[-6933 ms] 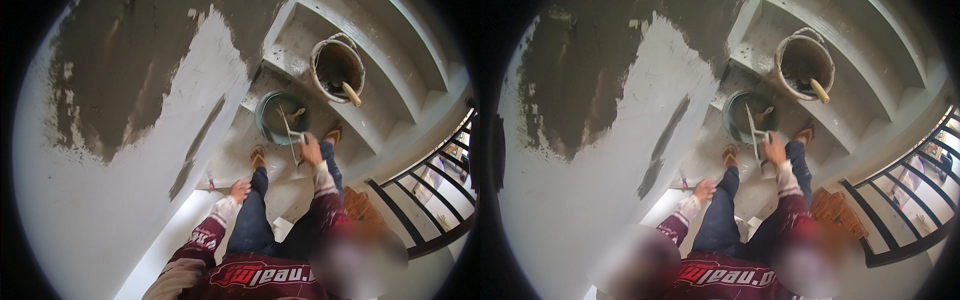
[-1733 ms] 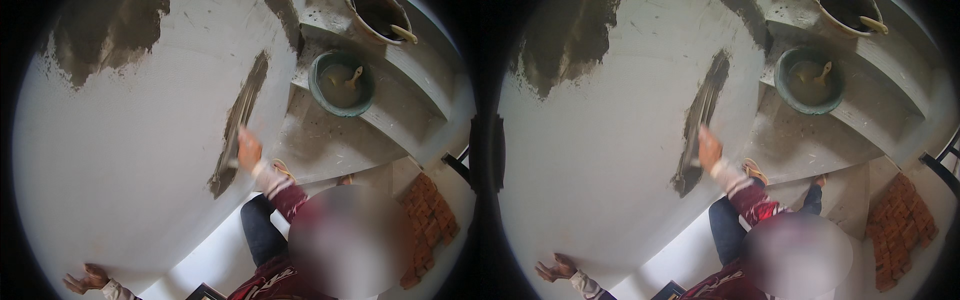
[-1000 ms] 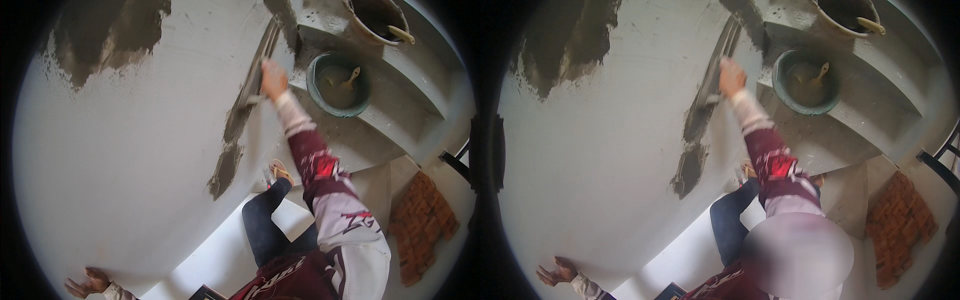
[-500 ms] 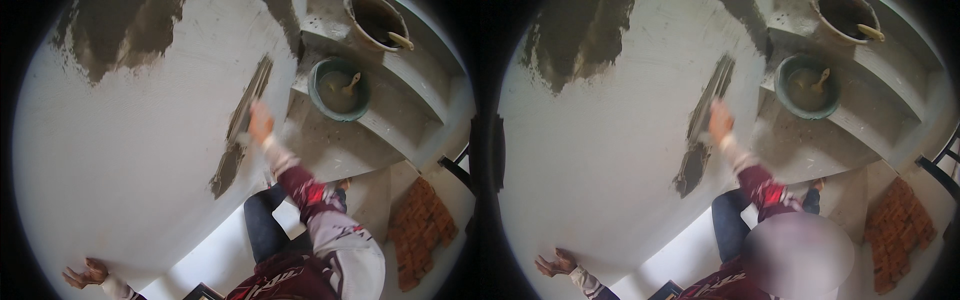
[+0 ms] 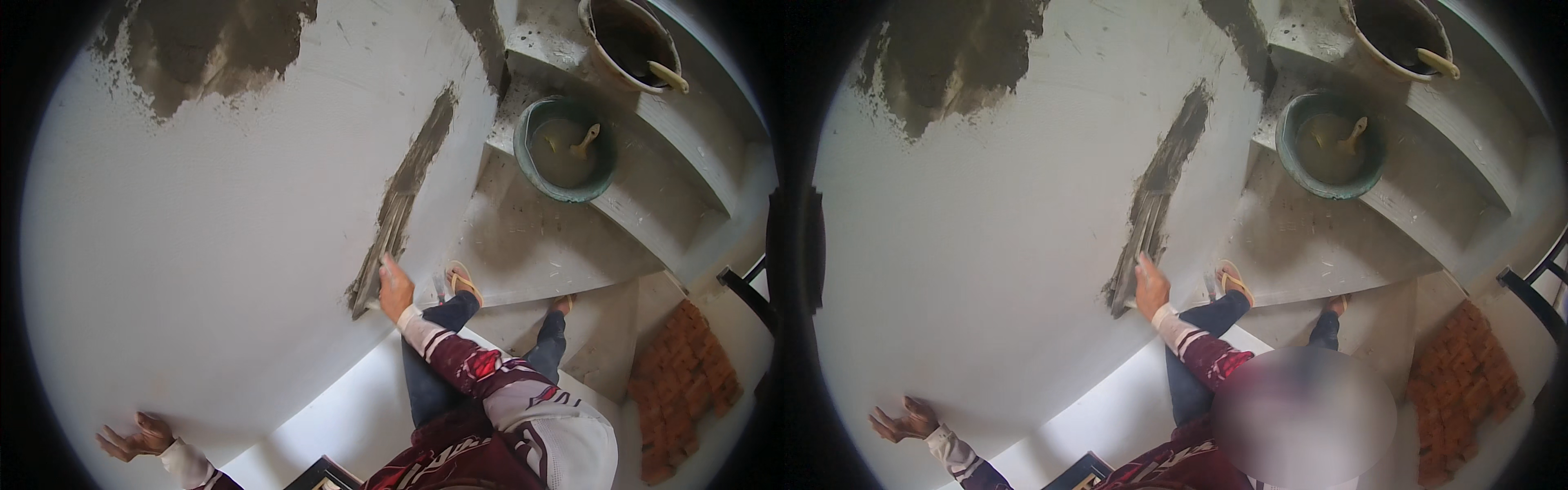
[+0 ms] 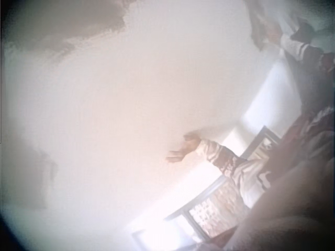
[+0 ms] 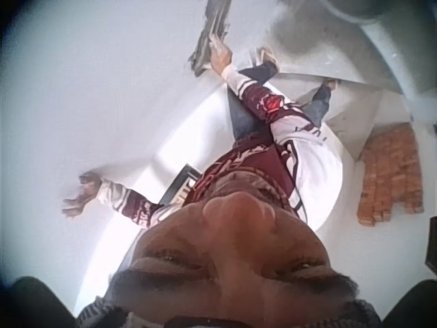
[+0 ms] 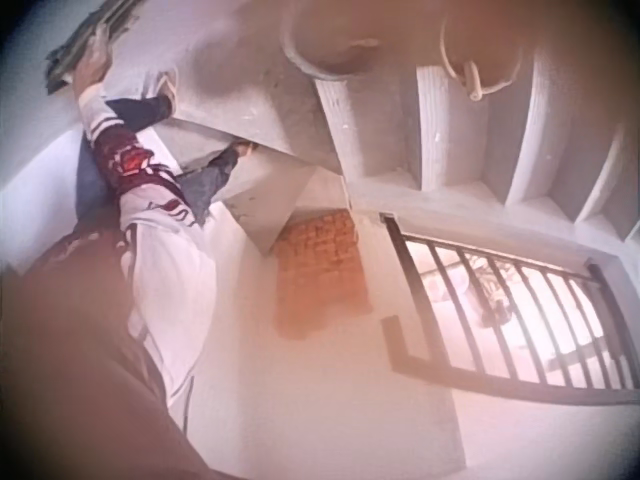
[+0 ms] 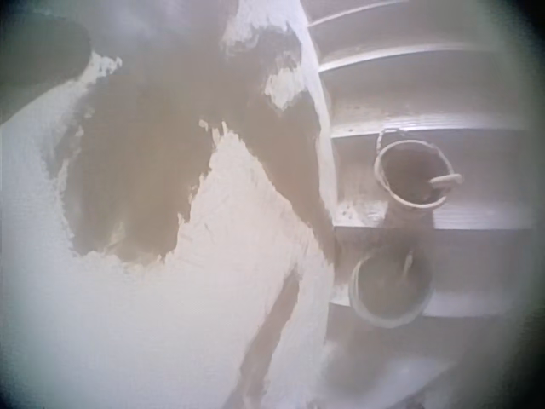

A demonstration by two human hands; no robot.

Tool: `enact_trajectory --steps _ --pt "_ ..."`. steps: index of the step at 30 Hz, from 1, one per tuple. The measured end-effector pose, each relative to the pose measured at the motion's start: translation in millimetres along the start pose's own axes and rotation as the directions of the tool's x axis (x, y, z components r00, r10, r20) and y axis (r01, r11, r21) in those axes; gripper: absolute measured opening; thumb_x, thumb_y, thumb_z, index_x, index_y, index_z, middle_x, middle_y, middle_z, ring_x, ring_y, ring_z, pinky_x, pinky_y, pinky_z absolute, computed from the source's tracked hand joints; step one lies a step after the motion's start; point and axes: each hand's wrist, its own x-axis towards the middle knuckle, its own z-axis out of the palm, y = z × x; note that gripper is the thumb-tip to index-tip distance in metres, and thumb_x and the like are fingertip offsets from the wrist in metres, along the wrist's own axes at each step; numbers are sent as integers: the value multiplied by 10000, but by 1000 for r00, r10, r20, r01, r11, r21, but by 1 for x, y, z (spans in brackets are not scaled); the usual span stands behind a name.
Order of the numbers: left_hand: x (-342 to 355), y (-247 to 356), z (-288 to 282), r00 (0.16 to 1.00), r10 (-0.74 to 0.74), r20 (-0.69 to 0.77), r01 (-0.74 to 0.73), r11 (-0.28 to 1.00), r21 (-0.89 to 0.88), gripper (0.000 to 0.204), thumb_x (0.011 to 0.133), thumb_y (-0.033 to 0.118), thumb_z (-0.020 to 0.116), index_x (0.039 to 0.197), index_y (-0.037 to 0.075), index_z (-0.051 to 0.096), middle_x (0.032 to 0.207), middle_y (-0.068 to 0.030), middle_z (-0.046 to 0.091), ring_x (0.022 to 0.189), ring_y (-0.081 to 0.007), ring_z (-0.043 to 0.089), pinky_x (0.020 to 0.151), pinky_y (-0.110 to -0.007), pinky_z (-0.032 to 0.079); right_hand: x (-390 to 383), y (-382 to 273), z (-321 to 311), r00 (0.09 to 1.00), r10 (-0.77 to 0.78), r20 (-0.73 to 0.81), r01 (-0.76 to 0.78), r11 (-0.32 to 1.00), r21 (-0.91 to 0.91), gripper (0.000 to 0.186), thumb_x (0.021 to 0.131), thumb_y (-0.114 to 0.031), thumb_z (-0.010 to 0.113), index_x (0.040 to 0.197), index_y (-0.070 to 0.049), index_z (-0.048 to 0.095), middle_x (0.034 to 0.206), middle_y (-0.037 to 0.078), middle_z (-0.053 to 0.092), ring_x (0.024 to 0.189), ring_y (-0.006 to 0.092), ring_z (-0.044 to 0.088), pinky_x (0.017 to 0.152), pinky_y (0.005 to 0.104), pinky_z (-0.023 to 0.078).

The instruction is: The person applies plaster to a white wall using a trowel and a smaller hand tool. They repeatedly scoop plaster from a bucket placed on the stairs and spread it onto the wall surface, smoothing the material to cover patches.

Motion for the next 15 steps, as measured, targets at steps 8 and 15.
enact_trajectory --steps 8,15 --pt "-10 1 -7 999 -19 41 15 996 84 703 981 548 484 1345 -52 454 1393 -157 337 1310 -278 294 1090 -394 306 293 -87 -134 987 17 -160 -34 994 -105 402 971 -306 534 1231 -12 623 1189 222 650 1131 358 608 947 444 482" --pt "-3 1 -4 999 -39 19 39 998 47 741 953 593 505 1344 -36 476 1392 -162 365 1312 -281 289 1082 -421 302 129 32 -61 983 34 -178 -73 974 -213 368 991 -275 506 1203 -13 652 1192 233 652 1159 360 605 1025 402 445"
